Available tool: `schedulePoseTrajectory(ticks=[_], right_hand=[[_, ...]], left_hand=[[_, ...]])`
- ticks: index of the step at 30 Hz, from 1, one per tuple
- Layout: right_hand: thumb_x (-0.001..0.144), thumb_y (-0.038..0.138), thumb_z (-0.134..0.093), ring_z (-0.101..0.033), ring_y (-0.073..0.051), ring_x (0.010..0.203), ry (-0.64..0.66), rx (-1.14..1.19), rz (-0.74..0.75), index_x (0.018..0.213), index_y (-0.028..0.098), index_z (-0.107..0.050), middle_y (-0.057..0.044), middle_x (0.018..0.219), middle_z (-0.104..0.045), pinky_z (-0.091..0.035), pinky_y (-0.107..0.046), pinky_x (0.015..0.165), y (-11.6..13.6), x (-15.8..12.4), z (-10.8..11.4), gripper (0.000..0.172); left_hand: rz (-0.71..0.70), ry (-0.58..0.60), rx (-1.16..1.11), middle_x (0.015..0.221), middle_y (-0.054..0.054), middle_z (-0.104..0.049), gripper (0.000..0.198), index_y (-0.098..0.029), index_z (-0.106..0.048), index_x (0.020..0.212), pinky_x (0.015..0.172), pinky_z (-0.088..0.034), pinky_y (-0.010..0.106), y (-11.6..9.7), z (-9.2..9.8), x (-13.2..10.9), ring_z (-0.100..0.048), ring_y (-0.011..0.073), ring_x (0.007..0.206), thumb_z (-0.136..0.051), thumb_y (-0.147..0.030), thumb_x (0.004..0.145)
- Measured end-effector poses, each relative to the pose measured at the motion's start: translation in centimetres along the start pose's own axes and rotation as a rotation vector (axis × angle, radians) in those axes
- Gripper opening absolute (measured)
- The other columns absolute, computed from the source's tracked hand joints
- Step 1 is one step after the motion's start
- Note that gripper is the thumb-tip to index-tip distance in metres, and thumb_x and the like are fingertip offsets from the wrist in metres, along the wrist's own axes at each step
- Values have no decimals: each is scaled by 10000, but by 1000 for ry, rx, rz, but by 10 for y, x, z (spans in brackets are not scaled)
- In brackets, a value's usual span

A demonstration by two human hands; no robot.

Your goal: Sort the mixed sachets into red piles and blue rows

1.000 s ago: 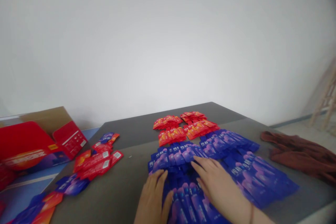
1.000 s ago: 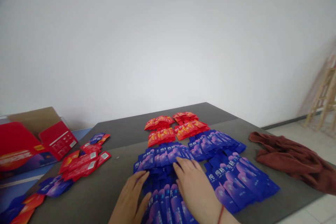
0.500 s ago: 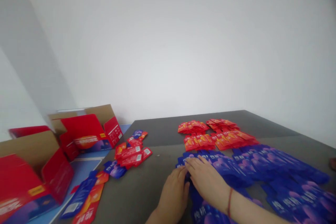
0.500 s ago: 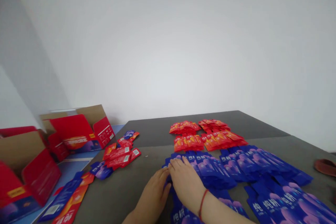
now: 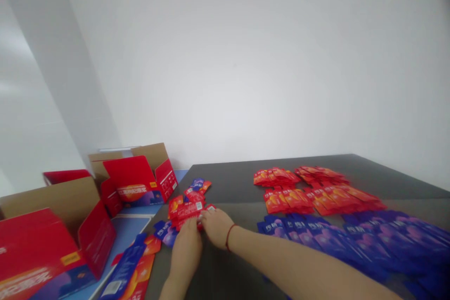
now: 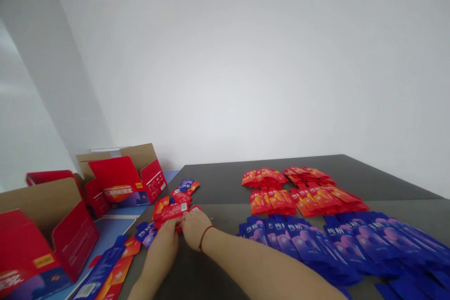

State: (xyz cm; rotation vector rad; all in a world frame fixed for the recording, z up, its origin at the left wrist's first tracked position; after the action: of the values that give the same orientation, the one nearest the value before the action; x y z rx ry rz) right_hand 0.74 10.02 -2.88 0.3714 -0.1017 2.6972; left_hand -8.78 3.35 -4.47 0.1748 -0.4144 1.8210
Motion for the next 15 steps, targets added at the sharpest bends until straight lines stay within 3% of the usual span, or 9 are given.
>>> schedulePoseTrajectory(ticks=[3, 5, 10, 13, 15], right_hand=[[885, 295, -566, -621, -283, 1022, 15, 29, -43, 1106, 68, -627, -165, 1114, -668, -483, -410, 866, 5, 25, -17, 323], [887, 284, -564, -633, -289, 1001, 30, 48, -53, 1090, 63, -638, -162, 1076, -686, -485, -431, 866, 8, 31, -24, 309], [918, 200, -468, -676, -253, 874, 46, 122, -25, 927, 102, -676, -140, 954, -721, -527, -390, 770, 2, 22, -18, 230], [886, 180, -495, -683, -274, 827, 31, 187, -98, 920, 87, -667, -170, 912, -718, -542, -388, 699, -13, 2, -3, 199], [865, 177, -531, -684, -267, 819, 13, 286, -152, 912, 92, -665, -163, 882, -717, -544, -367, 695, -25, -17, 6, 165]], left_hand=[[38, -47, 7, 1143, 160, -652, 404, -74, -569, 1123, 987, -435, 317, 15, 3, 6, -597, 202, 1110, -321, -15, 810], [31, -94, 33, 1161, 179, -634, 397, -61, -553, 1145, 985, -437, 354, 23, 3, 8, -584, 237, 1121, -321, -51, 822], [-24, -206, 53, 1122, 200, -642, 393, -73, -585, 1109, 924, -477, 452, 38, 2, 13, -599, 321, 1060, -344, -230, 840], [-27, -289, -172, 1174, 192, -624, 474, -108, -577, 1127, 987, -441, 503, 35, 8, 18, -569, 345, 1121, -428, -413, 796], [74, -381, -451, 1276, 193, -573, 641, -115, -525, 1213, 1030, -415, 504, 27, 15, 19, -527, 349, 1200, -546, -514, 712]])
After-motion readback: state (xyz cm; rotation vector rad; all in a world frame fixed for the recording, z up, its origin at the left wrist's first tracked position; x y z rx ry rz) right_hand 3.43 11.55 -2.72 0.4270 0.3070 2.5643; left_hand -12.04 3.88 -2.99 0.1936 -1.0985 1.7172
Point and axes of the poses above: each hand's wrist, its own x-axis towards the middle knuckle, its own z-axis out of the back of the hand, y = z × x, the point moved 2 cm from there along x, towards the middle knuckle
